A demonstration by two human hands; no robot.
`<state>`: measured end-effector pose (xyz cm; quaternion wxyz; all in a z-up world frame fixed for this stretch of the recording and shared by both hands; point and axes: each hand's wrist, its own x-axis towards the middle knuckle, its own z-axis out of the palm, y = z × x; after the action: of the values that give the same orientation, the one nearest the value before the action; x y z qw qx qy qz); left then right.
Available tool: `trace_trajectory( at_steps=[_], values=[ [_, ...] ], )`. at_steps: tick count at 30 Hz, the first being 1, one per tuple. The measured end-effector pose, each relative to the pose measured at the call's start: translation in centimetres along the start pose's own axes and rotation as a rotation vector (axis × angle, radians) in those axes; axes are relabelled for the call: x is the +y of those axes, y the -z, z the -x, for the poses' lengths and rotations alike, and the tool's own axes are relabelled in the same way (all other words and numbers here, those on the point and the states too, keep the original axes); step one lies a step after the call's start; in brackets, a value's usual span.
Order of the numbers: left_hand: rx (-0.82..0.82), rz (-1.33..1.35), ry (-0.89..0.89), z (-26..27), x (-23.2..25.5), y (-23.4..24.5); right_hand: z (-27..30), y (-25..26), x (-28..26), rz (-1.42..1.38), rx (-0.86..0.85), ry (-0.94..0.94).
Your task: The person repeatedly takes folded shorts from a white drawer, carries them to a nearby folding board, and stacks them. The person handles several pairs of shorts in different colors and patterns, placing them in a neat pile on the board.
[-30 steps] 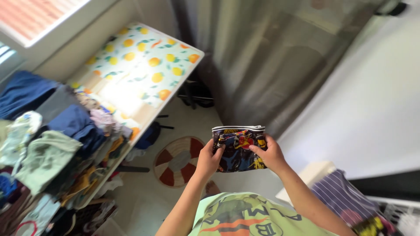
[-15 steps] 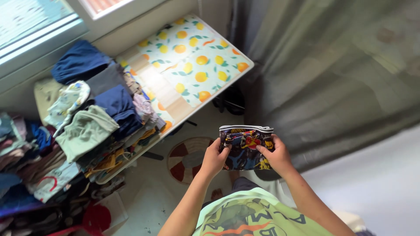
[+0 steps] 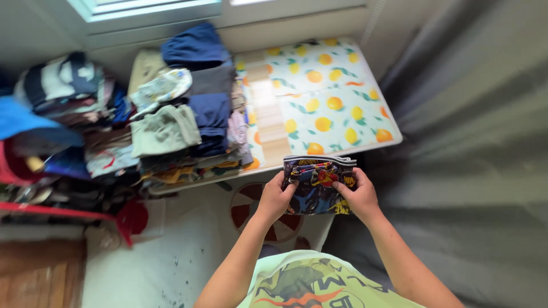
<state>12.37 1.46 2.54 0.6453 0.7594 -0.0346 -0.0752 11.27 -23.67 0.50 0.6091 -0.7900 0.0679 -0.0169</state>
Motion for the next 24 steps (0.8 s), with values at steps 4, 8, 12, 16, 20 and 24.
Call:
trace_trajectory(
  at_steps=[4,8,12,16,20,24],
  values=[
    [0.162,0.040,0.028,-0.1,0.0,2.8,-4.3,-3.1,-1.9,-0.071,-0.175,0.034],
    [0.290,0.094,0.010,-0.3,-0.9,7.0,-7.3,-8.1,-3.6,0.021,-0.301,0.102],
    [0.375,0.109,0.027,-0.6,-2.2,11.7,-9.5,-13.6,-5.0,0.039,-0.379,0.140],
    [0.430,0.063,0.055,-1.0,-2.7,16.7,-11.0,-18.6,-6.6,0.066,-0.422,0.114],
    [0.451,0.060,-0.021,-1.7,-2.9,20.9,-12.3,-22.6,-8.0,0.047,-0.446,0.095],
    [0.465,0.066,-0.044,-3.3,-3.0,23.6,-13.9,-25.2,-8.5,0.004,-0.464,0.115]
  ],
)
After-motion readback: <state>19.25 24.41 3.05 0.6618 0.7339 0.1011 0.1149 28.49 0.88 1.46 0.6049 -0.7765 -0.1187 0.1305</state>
